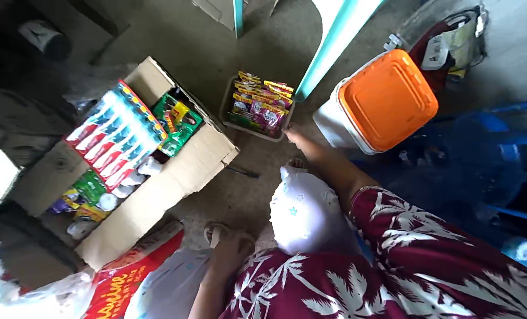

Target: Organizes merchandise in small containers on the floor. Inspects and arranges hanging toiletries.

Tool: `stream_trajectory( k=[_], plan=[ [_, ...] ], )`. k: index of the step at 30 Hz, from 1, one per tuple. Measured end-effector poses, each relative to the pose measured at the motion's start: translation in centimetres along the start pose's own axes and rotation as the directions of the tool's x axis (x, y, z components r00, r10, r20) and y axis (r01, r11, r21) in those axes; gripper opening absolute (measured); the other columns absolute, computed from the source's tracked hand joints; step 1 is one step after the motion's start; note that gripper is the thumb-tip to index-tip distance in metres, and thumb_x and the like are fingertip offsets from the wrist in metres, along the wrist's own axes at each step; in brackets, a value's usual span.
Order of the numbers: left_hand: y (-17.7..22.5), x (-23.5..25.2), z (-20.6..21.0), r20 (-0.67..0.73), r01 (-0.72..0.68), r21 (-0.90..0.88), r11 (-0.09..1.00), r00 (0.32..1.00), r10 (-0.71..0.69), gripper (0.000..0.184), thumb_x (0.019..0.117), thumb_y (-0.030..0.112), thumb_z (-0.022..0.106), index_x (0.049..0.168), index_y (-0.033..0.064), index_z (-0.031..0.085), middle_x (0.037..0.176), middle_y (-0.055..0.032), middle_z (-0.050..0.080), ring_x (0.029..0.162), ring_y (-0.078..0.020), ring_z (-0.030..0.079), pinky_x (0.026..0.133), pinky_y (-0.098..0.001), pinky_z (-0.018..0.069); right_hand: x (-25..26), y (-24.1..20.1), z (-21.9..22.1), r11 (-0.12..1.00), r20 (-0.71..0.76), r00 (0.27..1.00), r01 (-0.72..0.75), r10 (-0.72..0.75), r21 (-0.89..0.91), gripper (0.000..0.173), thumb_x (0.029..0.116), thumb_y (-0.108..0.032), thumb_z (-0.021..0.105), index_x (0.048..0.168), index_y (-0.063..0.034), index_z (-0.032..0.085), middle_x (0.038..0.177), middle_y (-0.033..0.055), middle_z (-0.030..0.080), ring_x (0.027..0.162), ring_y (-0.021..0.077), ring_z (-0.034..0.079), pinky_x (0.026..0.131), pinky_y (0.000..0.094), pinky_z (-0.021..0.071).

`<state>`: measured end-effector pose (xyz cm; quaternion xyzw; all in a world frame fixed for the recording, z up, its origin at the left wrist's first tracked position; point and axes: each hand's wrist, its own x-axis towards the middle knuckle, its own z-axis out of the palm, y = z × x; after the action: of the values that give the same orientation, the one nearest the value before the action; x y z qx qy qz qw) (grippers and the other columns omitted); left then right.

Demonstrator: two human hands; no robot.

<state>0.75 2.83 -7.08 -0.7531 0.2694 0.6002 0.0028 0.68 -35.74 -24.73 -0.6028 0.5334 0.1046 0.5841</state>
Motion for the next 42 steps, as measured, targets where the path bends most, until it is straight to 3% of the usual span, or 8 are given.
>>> stream_trajectory(
  k=[7,14,19,23,25,28,34,42],
  plan=[
    [-0.7,1.3,-0.1,0.012,0.006,-0.042,0.999,1.000,-0.006,0.055,0.1042,0.038,0.056,0.148,0.0055,0.051,0.147,-0.0212,0.054,0.135,-0.0386,0.053,0.113,-0.0573,0.0402,4.1,1.1,0.9,0.971,-0.010,0.989,-0.144,0.148,0.191,0.062,0.0993,-0.013,0.068,0.153,-0.0021,0.039,0.142,0.0289,0.052,0.120,0.0411,0.061,0.094,0.0533,0.0552],
    [-0.2,1.6,-0.6,0.004,-0.010,-0.021,1.000,1.000,0.010,0.055,0.1043,0.038,0.055,0.150,0.0075,0.050,0.147,-0.0202,0.054,0.137,-0.0377,0.051,0.114,-0.0565,0.0391,1.7,0.9,0.7,0.902,-0.035,0.987,-0.129,0.157,0.413,0.061,0.0945,-0.003,0.066,0.151,-0.0105,0.043,0.133,0.0233,0.058,0.106,0.0360,0.067,0.082,0.0502,0.0603],
    [0.7,1.0,-1.0,0.016,-0.023,0.001,1.000,1.000,0.023,0.054,0.1043,0.035,0.055,0.150,0.0068,0.048,0.149,-0.0216,0.052,0.138,-0.0392,0.050,0.115,-0.0570,0.0379,-3.7,1.8,-0.8,0.882,-0.021,0.991,-0.111,0.136,0.458,0.059,0.0931,-0.001,0.064,0.148,-0.0072,0.043,0.128,0.0221,0.058,0.100,0.0321,0.066,0.078,0.0466,0.0603],
    [0.8,0.3,-0.4,-0.028,-0.059,-0.008,0.998,0.998,0.058,0.056,0.1033,0.034,0.058,0.149,0.0039,0.049,0.147,-0.0238,0.053,0.137,-0.0406,0.050,0.115,-0.0586,0.0373,-8.9,4.0,-2.7,0.929,-0.084,0.996,0.059,-0.030,0.365,0.058,0.0908,0.001,0.067,0.144,0.0003,0.045,0.126,0.0221,0.061,0.105,0.0266,0.064,0.087,0.0438,0.0566],
    [0.8,-0.2,-0.2,-0.028,-0.063,0.025,0.998,0.998,0.064,0.056,0.1035,0.035,0.058,0.149,0.0037,0.049,0.147,-0.0236,0.053,0.137,-0.0408,0.050,0.115,-0.0587,0.0375,-12.3,4.5,-3.4,0.924,-0.090,0.995,0.082,-0.052,0.374,0.058,0.0926,0.001,0.066,0.146,-0.0003,0.043,0.124,0.0216,0.061,0.102,0.0251,0.066,0.084,0.0424,0.0590],
    [0.3,-0.6,0.5,-0.037,-0.054,0.050,0.997,0.998,0.056,0.055,0.1031,0.034,0.059,0.148,0.0038,0.051,0.146,-0.0241,0.053,0.137,-0.0417,0.050,0.114,-0.0598,0.0380,-16.9,4.5,-4.7,0.940,-0.110,0.994,0.036,0.002,0.339,0.062,0.0958,-0.002,0.066,0.151,-0.0003,0.037,0.133,0.0251,0.057,0.109,0.0299,0.063,0.090,0.0463,0.0555],
    [0.1,-1.7,1.6,-0.069,-0.068,0.071,0.995,0.995,0.073,0.057,0.1043,0.037,0.056,0.148,0.0019,0.048,0.145,-0.0263,0.053,0.135,-0.0431,0.052,0.111,-0.0633,0.0396,-20.6,7.2,-8.7,0.973,-0.251,0.963,0.145,-0.097,0.180,0.064,0.0912,-0.008,0.074,0.147,0.0007,0.044,0.133,0.0258,0.059,0.116,0.0355,0.063,0.097,0.0536,0.0547],
    [0.0,-2.7,2.4,-0.133,-0.102,0.041,0.994,0.985,0.107,0.053,0.1048,0.035,0.054,0.148,0.0045,0.050,0.144,-0.0249,0.055,0.136,-0.0429,0.051,0.111,-0.0638,0.0387,-28.4,5.6,-10.9,0.852,-0.321,0.945,0.221,-0.066,0.474,0.045,0.0979,-0.004,0.059,0.141,-0.0075,0.045,0.110,0.0116,0.063,0.086,0.0182,0.066,0.071,0.0362,0.0588]
  ],
)
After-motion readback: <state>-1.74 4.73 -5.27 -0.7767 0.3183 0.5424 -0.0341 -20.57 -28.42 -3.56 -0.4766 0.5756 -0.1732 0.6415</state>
